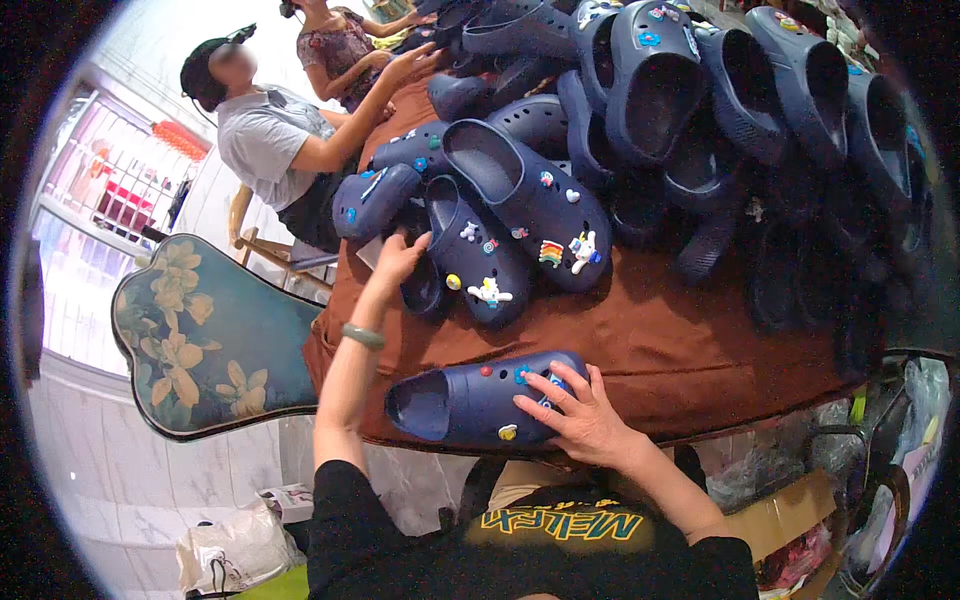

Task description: The person decorates clogs by inserting decorative charms into their holes by hand.

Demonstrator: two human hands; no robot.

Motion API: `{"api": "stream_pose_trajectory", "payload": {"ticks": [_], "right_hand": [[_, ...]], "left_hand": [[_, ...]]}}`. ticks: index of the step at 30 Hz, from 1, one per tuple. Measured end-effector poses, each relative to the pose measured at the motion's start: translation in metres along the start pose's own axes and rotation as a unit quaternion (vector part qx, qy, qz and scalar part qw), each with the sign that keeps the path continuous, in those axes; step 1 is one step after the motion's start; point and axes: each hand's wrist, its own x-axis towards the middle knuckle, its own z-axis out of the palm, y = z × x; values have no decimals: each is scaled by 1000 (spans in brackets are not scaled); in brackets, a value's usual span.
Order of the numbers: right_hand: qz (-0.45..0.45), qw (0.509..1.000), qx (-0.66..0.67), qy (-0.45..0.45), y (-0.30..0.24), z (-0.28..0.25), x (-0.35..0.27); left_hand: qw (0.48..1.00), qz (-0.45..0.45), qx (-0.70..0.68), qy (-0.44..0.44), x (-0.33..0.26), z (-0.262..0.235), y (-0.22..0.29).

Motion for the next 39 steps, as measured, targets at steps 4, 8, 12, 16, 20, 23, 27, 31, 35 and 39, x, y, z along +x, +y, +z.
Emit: {"api": "stream_pose_trajectory", "payload": {"ticks": [4,8,12,16,20,23,27,31,35,39], "right_hand": [[2,1000,-15,4,-4,0,-1],[17,1000,-23,1,-8,2,-4],[16,1000,-10,15,-2,3,-4],[5,1000,-15,18,-7,3,-3],[5,1000,-14,22,-1,5,-4],[2,1000,-8,26,0,6,-3],[2,1000,-12,29,6,7,-5],[-10,1000,10,26,5,5,-7],[-11,1000,-4,19,5,8,-9],[-11,999,5,41,5,13,-12]], "left_hand": [[996,-83,-11,19,4,11,2],[986,-94,-133,-40,-25,-29,42],[963,-110,-196,-148,-59,-88,83],[937,-159,-199,-240,-115,-158,109],[914,-137,-298,-239,-153,-195,125],[938,-66,-302,-155,-158,-229,124],[968,35,-247,-26,-109,-210,142],[978,142,-156,-1,19,-164,98],[974,156,112,124,137,-104,97],[981,142,15,131,172,-62,113]]}}
